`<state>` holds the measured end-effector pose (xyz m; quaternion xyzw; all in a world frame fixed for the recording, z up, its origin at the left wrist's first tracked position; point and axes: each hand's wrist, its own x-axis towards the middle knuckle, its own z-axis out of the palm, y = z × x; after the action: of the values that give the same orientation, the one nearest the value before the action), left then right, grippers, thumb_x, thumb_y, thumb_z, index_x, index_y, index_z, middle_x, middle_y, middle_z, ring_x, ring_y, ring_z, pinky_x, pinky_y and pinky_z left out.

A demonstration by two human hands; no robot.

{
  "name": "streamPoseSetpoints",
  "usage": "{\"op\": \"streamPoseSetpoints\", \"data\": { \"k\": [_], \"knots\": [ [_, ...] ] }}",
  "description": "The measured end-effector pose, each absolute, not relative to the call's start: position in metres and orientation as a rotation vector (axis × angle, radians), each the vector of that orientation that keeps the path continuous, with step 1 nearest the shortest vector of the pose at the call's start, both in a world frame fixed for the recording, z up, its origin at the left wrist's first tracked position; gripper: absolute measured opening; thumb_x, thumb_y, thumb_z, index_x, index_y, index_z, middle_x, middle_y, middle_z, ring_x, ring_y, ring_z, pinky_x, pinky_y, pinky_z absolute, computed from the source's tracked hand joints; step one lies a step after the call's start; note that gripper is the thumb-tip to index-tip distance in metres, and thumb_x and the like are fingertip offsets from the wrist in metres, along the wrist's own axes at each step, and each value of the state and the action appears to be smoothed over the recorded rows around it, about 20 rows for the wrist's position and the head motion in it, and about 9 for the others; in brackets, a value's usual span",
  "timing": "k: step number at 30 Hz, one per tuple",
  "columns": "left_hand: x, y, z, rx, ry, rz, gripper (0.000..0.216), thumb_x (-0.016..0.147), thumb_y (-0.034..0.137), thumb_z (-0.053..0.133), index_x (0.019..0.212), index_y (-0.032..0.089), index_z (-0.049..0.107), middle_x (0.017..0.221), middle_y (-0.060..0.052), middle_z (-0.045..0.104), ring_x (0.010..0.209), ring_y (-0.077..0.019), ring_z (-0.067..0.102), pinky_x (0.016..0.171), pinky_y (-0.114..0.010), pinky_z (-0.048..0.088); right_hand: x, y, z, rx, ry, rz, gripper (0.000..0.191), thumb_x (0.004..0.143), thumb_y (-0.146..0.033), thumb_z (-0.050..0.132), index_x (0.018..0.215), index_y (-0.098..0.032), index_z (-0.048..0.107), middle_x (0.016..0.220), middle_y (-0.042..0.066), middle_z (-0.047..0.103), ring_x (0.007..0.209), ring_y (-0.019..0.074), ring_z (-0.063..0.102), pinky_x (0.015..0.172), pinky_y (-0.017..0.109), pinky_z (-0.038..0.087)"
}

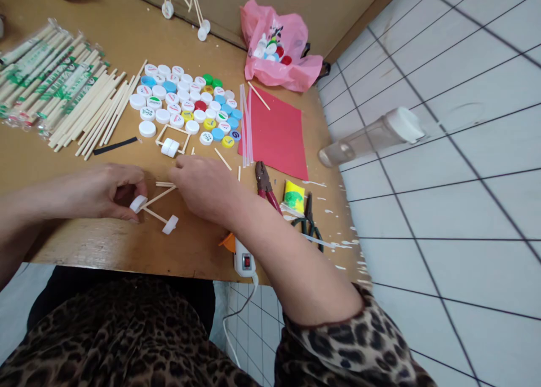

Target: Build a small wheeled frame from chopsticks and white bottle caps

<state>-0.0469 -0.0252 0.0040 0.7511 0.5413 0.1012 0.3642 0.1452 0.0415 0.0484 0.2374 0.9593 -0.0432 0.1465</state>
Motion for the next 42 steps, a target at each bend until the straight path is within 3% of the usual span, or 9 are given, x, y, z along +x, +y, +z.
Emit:
{"op": "streamPoseSetpoints", "data": {
  "k": [7, 19, 29, 42],
  "knots": [
    [-0.047, -0.025, 0.004, 1.965, 1.400, 0.273, 0.017, 0.067, 0.029, 0.070, 0.077, 0.021, 0.059, 0.063, 0.005, 0.056, 0.060, -0.0130, 0.051, 0.057, -0.024, 0.034, 0.134, 0.022, 0.047, 0.677, 2.782, -0.376, 0.021, 0.095, -0.014, 0.052, 0.101, -0.015, 0.073, 0.100, 0.008, 0.071, 0.084, 0.0165, 0.060, 0.063, 0.028, 0.033],
    [-0.046, -0.024, 0.004, 1.958, 1.434, 0.228, 0.017, 0.066, 0.028, 0.069, 0.077, 0.020, 0.059, 0.066, 0.004, 0.058, 0.059, -0.0128, 0.050, 0.057, -0.025, 0.035, 0.127, 0.022, 0.031, 0.664, 2.789, -0.525, 0.021, 0.096, -0.020, 0.054, 0.099, -0.015, 0.075, 0.099, 0.009, 0.070, 0.084, 0.0166, 0.060, 0.066, 0.027, 0.036],
    [-0.046, -0.025, 0.004, 1.965, 1.428, 0.248, 0.018, 0.068, 0.032, 0.070, 0.078, 0.020, 0.060, 0.064, 0.004, 0.056, 0.058, -0.0125, 0.050, 0.056, -0.025, 0.034, 0.130, 0.022, 0.029, 0.572, 2.873, -0.434, 0.019, 0.095, -0.020, 0.057, 0.093, -0.015, 0.075, 0.093, 0.007, 0.071, 0.075, 0.0143, 0.058, 0.057, 0.026, 0.031],
    [-0.047, -0.025, 0.004, 1.968, 1.418, 0.254, 0.016, 0.067, 0.030, 0.069, 0.077, 0.021, 0.060, 0.064, 0.005, 0.057, 0.060, -0.0132, 0.052, 0.057, -0.024, 0.034, 0.131, 0.022, 0.027, 0.570, 2.878, -0.430, 0.018, 0.095, -0.019, 0.057, 0.096, -0.015, 0.075, 0.097, 0.008, 0.072, 0.077, 0.0143, 0.060, 0.059, 0.025, 0.034]
  ]
}}
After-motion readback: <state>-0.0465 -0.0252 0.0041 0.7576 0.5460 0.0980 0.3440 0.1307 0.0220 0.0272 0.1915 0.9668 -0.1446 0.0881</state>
